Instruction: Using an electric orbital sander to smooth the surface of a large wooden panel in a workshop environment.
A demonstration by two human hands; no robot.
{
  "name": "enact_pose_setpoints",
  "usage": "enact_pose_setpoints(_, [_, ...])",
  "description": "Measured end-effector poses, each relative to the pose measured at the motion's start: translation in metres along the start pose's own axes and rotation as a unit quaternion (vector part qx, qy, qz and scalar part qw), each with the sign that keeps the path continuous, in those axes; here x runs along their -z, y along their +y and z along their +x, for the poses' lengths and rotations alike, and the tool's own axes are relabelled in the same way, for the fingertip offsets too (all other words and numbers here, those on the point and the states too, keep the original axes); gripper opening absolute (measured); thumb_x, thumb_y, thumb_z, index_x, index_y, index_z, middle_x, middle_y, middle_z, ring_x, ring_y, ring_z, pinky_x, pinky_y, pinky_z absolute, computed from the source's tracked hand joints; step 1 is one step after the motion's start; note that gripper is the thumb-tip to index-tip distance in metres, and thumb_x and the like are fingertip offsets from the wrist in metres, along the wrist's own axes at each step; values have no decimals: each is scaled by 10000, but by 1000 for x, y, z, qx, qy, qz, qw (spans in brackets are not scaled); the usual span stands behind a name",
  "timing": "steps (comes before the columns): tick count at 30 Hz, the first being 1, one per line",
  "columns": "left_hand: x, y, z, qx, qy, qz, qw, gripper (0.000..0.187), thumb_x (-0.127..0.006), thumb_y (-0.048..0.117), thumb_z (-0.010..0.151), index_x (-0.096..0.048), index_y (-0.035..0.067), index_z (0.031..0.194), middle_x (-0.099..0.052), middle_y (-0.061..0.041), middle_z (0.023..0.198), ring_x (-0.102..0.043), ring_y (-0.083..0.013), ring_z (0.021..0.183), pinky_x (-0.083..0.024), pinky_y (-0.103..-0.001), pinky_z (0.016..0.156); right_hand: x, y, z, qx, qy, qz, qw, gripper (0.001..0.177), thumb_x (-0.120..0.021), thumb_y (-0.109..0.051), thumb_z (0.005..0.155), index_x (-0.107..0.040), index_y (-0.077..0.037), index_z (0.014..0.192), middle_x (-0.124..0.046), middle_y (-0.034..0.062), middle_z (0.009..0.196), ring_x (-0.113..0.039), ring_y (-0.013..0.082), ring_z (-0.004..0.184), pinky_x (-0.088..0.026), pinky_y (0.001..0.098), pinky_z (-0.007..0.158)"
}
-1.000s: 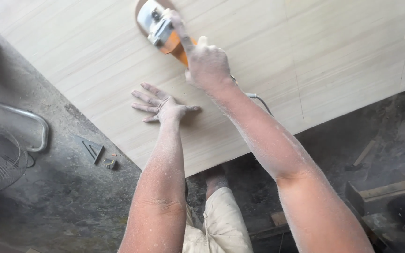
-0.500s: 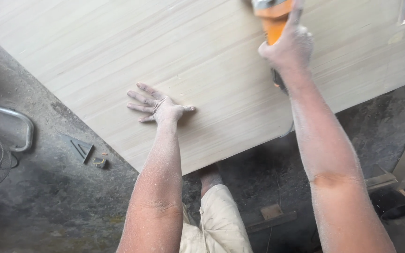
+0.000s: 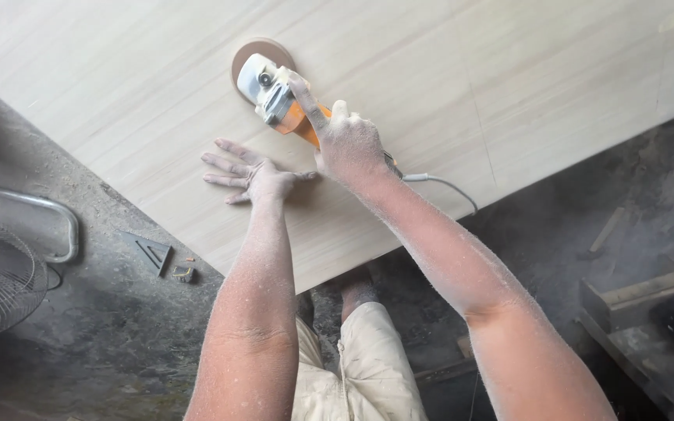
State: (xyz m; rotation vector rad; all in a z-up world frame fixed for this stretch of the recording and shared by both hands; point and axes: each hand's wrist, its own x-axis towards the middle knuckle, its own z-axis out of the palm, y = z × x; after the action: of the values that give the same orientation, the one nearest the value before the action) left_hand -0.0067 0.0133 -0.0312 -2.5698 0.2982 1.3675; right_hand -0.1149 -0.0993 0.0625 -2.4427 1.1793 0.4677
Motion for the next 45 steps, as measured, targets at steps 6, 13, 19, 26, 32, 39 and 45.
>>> enact_pose_setpoints(6, [28, 13, -26, -8, -42, -21, 999, 1770, -1080, 341, 584, 384, 69, 1541, 456, -351, 1504, 391, -629, 1372, 74, -874, 1034, -31, 64, -6, -77, 50, 5, 996, 842, -796, -263, 711, -376, -197, 1438, -579, 101, 839, -718, 429, 639, -583, 584, 495])
enact_pose_setpoints(13, [14, 15, -10, 78, -36, 29, 996, 1882, -1081, 576, 437, 388, 132, 1527, 461, -248, 1555, 395, -530, 1426, 20, -821, 1132, -31, 151, -15, -158, 69, 8, 985, 1161, -753, -284, 791, 11, -182, 1659, -668, 131, 953, -669, 341, 766, -598, 442, 639])
enact_pose_setpoints(19, [15, 19, -10, 78, -41, 33, 996, 1889, -1074, 600, 450, 424, 124, 1498, 498, -245, 1518, 431, -528, 1394, 45, -829, 1128, -12, 195, -18, -301, 40, 86, 949, 1089, -642, -221, 789, 61, -217, 1620, -652, 102, 895, -625, 387, 806, -539, 469, 769])
enact_pose_setpoints(26, [9, 13, -2, 79, -25, 9, 996, 1904, -1097, 566, 426, 408, 160, 1519, 512, -215, 1517, 439, -511, 1403, 72, -828, 1118, -57, 92, -13, -179, 54, 8, 982, 1170, -771, -394, 819, 18, -175, 1655, -658, 151, 939, -658, 353, 752, -560, 460, 610])
enact_pose_setpoints(32, [15, 18, -12, 74, -23, 31, 996, 1862, -1096, 531, 488, 401, 146, 1525, 511, -227, 1513, 422, -530, 1412, 9, -813, 1148, -75, 21, -35, -24, 49, -59, 997, 1168, -783, -292, 738, -67, -250, 1660, -466, 60, 853, -522, 201, 560, -488, 367, 423])
enact_pose_setpoints(39, [20, 8, -21, 1, -17, 1, 1000, 1796, -1102, 320, 551, 374, 98, 1550, 451, -326, 1520, 380, -599, 1404, 39, -866, 1068, -54, 81, -44, -78, 95, -20, 992, 854, -828, -328, 756, -366, -121, 1444, -591, 105, 840, -723, 392, 604, -593, 521, 467])
enact_pose_setpoints(45, [6, 11, 2, 67, -21, -21, 997, 1889, -1132, 482, 469, 397, 184, 1538, 540, -200, 1490, 467, -519, 1372, 79, -855, 1099, -48, 181, -61, -244, 64, 31, 967, 1157, -656, -248, 767, 85, -132, 1647, -699, 203, 931, -662, 511, 802, -559, 562, 849])
